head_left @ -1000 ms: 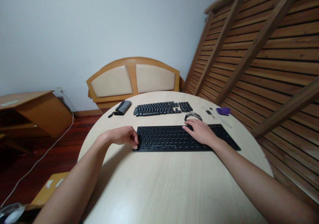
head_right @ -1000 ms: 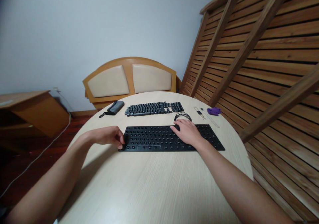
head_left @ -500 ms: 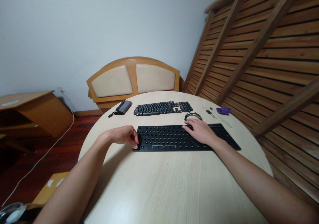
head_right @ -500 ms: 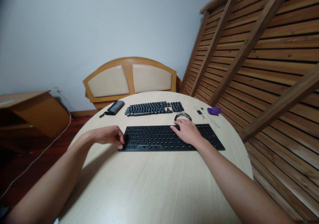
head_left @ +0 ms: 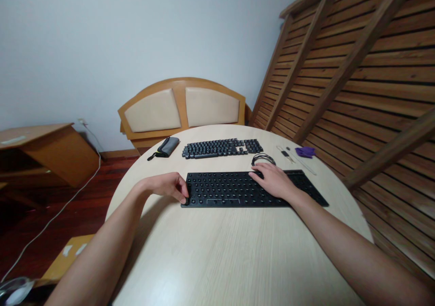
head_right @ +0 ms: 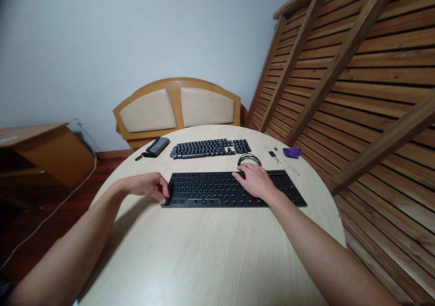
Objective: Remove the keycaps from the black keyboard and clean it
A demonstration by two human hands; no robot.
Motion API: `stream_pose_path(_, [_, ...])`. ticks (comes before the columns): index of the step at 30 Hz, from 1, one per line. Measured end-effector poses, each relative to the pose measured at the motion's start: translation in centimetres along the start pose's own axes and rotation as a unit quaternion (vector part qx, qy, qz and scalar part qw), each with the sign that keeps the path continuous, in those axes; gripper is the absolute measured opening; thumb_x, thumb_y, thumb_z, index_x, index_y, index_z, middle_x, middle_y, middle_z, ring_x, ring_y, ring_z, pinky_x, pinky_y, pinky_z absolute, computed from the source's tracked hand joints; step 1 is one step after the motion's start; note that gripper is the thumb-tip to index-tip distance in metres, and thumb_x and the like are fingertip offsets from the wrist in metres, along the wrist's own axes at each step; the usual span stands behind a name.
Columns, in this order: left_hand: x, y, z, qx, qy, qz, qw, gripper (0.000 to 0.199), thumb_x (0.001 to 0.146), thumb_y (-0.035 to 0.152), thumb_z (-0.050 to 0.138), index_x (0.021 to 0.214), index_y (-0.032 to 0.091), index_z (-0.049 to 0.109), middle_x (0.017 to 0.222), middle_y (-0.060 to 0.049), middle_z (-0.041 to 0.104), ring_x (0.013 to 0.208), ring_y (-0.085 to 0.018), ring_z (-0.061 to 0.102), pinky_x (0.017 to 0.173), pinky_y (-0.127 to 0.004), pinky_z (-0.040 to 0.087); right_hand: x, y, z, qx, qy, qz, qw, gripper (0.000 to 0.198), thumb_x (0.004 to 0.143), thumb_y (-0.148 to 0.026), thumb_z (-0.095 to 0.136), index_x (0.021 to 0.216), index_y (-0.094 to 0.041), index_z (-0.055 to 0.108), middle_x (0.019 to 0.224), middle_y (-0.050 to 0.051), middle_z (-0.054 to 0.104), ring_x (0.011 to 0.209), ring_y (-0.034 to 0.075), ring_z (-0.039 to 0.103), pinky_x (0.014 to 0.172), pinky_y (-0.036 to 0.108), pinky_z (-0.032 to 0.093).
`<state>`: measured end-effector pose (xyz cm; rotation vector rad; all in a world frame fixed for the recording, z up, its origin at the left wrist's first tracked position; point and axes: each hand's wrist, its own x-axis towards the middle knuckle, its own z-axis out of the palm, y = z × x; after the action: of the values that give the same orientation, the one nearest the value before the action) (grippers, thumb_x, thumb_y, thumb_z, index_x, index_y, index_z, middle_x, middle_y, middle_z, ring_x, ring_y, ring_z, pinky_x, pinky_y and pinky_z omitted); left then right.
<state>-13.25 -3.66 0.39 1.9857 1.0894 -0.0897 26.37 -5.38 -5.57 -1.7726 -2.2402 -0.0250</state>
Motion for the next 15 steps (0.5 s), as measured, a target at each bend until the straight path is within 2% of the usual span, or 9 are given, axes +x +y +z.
stream_pose_path(2, [0.3, -0.7, -0.2, -0.003, 0.021, 0.014, 1.0, 0.03, 0.065, 0.043, 0.081, 0.081, 0.018, 0.079, 0.076, -0.002, 0.076, 0.068, -0.017, 0.064, 0.065, -0.025, 0.049, 0.0, 0.0, 0.0, 0.002, 0.002, -0.003, 1.0, 0.055, 0.099, -0.057, 0.038, 0.124, -0.018, 0.067, 0.137, 0.012, 0.061, 0.126, 0.031, 0.055, 0.107, 0.048, 0.041])
stream_pose_path(4, [1.0, -1.4, -0.2, -0.001, 0.077, 0.027, 0.997, 0.034, 0.071, 0.047, 0.077, 0.084, 0.016, 0.077, 0.08, -0.004, 0.075, 0.073, -0.018, 0.065, 0.069, -0.027, 0.05, 0.0, 0.1, 0.1, 0.004, 0.005, -0.003, 1.0, 0.054, 0.098, -0.057, 0.038, 0.124, -0.019, 0.067, 0.137, 0.012, 0.061, 0.127, 0.031, 0.054, 0.108, 0.048, 0.041])
stream_pose_path(7, [2.8, -2.5, -0.1, 0.015, 0.222, 0.041, 0.974, 0.04, 0.089, 0.051, 0.058, 0.098, 0.014, 0.073, 0.099, -0.009, 0.074, 0.091, -0.022, 0.065, 0.083, -0.032, 0.051, 0.0, 0.1, 0.2, 0.005, 0.006, -0.003, 1.0, 0.054, 0.098, -0.057, 0.038, 0.124, -0.02, 0.067, 0.137, 0.012, 0.061, 0.127, 0.031, 0.054, 0.108, 0.048, 0.041])
stream_pose_path(10, [4.9, -3.7, 0.1, 0.054, 0.368, 0.035, 0.928, 0.046, 0.097, 0.048, 0.044, 0.123, 0.014, 0.062, 0.125, -0.016, 0.064, 0.112, -0.026, 0.06, 0.095, -0.038, 0.049, 0.0, 0.1, 0.2, 0.0, 0.0, -0.002, 1.0, 0.054, 0.099, -0.057, 0.037, 0.124, -0.019, 0.067, 0.137, 0.012, 0.061, 0.127, 0.031, 0.055, 0.107, 0.048, 0.041])
stream_pose_path(12, [6.0, -4.5, 0.2, 0.087, 0.418, 0.041, 0.903, 0.044, 0.099, 0.041, 0.041, 0.131, 0.015, 0.056, 0.138, -0.016, 0.055, 0.128, -0.027, 0.051, 0.105, -0.04, 0.043, 0.0, 0.0, 0.1, -0.005, 0.0, -0.002, 1.0, 0.054, 0.099, -0.057, 0.037, 0.124, -0.019, 0.067, 0.137, 0.012, 0.061, 0.127, 0.031, 0.055, 0.107, 0.047, 0.041])
stream_pose_path(15, [7.1, -5.3, 0.3, 0.135, 0.443, 0.05, 0.885, 0.046, 0.097, 0.034, 0.044, 0.138, 0.015, 0.05, 0.147, -0.016, 0.049, 0.138, -0.029, 0.042, 0.116, -0.044, 0.032, 0.0, 0.0, 0.0, -0.006, 0.003, -0.004, 1.0, 0.054, 0.099, -0.057, 0.038, 0.124, -0.019, 0.067, 0.137, 0.011, 0.061, 0.127, 0.031, 0.054, 0.107, 0.047, 0.041])
